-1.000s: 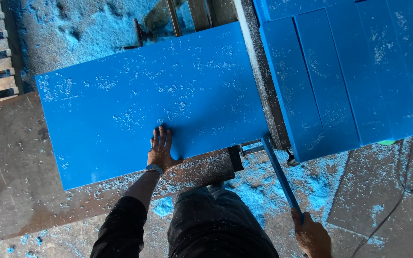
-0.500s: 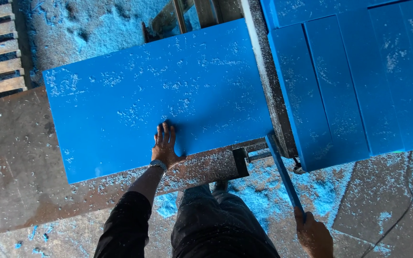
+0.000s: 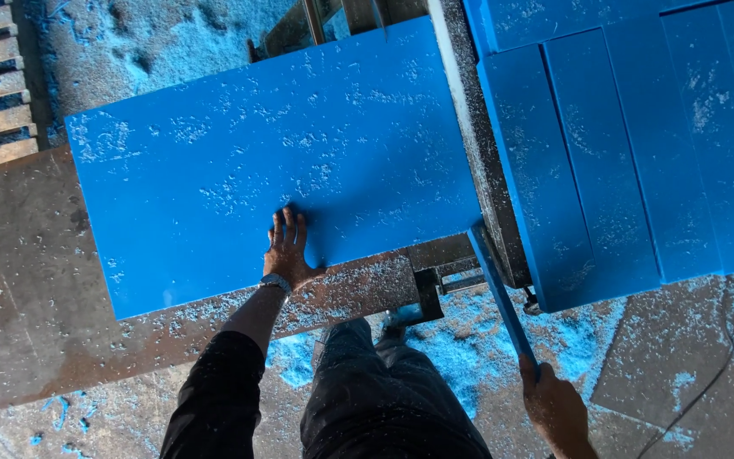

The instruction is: Cutting blue plastic boards using a sliding table saw in a factory setting.

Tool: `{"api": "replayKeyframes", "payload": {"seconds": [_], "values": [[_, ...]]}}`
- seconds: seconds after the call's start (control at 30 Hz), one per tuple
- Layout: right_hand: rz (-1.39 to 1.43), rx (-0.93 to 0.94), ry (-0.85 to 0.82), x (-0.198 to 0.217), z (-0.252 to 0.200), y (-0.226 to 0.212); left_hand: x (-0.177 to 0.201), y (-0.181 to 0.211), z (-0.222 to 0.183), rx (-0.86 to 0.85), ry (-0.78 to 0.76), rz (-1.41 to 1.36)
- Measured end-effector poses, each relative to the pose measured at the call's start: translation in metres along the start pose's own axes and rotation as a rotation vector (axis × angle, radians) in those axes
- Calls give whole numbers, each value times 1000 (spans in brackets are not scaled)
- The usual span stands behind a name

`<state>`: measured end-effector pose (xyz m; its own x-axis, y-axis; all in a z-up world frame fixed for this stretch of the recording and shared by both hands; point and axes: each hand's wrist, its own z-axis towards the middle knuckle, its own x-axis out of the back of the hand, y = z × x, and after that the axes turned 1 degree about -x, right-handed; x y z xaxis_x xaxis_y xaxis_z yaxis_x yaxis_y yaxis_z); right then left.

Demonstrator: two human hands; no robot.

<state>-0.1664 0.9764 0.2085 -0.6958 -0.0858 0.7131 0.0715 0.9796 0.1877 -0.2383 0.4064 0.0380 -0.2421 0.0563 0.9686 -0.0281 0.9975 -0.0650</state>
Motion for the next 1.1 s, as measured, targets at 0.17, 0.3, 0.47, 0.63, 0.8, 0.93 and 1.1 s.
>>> {"api": "replayKeyframes", "payload": {"seconds": [0.17, 0.3, 0.47, 0.63, 0.8, 0.93, 1.1], "values": [[52, 7, 58, 15, 3, -13, 2, -9, 15, 5, 19, -50], [51, 76, 179, 4, 16, -13, 5, -18, 26, -5, 49, -58], [69, 50, 150, 21, 29, -29, 13, -30, 44, -4, 38, -29], [124, 77, 194, 37, 37, -44, 17, -43, 66, -9, 11, -22], [197, 70, 167, 51, 50, -58, 20, -56, 88, -26, 38, -12], [130, 70, 194, 74, 61, -78, 23, -70, 111, -33, 57, 1], [95, 18, 121, 96, 80, -98, 31, -85, 144, -26, -5, -12]]}}
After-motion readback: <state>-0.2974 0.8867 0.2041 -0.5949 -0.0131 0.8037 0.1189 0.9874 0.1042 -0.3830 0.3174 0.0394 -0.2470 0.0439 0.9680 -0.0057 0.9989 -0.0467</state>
